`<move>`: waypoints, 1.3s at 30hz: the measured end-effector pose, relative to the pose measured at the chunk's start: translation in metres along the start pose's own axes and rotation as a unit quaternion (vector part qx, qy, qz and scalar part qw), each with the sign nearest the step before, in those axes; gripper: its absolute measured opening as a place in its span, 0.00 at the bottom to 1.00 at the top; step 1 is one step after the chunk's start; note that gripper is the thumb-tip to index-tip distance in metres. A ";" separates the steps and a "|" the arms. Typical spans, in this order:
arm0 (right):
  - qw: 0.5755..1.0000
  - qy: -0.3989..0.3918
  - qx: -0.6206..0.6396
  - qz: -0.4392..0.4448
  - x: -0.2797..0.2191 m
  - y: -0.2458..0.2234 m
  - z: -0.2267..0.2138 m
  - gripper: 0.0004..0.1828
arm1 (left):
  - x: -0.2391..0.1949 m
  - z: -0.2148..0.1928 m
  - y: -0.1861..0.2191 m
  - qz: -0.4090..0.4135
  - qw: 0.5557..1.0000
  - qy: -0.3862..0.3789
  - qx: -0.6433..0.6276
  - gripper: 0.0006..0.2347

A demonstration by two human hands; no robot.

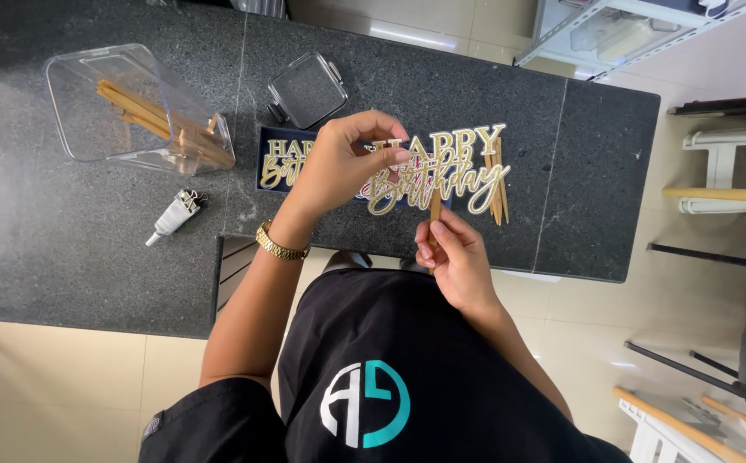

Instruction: Assembling decorative cake toppers by gluing wooden sticks to cutouts.

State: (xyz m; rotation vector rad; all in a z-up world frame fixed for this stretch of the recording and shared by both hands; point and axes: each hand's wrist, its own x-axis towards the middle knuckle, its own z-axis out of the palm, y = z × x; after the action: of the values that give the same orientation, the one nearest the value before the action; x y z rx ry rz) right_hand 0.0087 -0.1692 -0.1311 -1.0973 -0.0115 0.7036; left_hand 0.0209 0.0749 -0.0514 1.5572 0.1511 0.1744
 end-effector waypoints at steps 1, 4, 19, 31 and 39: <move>1.000 0.001 0.000 -0.001 0.000 0.001 -0.001 0.22 | 0.001 0.000 0.000 0.000 1.000 -0.001 0.000 0.06; 1.000 -0.002 0.005 -0.003 -0.001 0.003 -0.004 0.23 | 0.000 0.002 0.007 0.013 0.999 0.008 0.041 0.07; 1.000 -0.013 0.010 -0.005 -0.005 -0.007 0.008 0.21 | -0.007 0.001 0.027 0.002 0.997 0.031 0.072 0.08; 0.999 -0.030 0.005 -0.020 -0.003 -0.001 0.002 0.21 | -0.012 0.003 0.045 0.021 0.992 0.048 0.117 0.08; 0.999 -0.029 0.011 -0.024 0.000 0.000 0.001 0.20 | -0.013 0.003 0.043 0.034 0.991 0.054 0.118 0.08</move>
State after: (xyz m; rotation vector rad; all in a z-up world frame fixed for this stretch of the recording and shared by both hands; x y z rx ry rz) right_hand 0.0081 -0.1687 -0.1306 -1.0522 -0.0789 0.6897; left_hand 0.0083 0.0692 -0.0085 1.7903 0.2103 0.3034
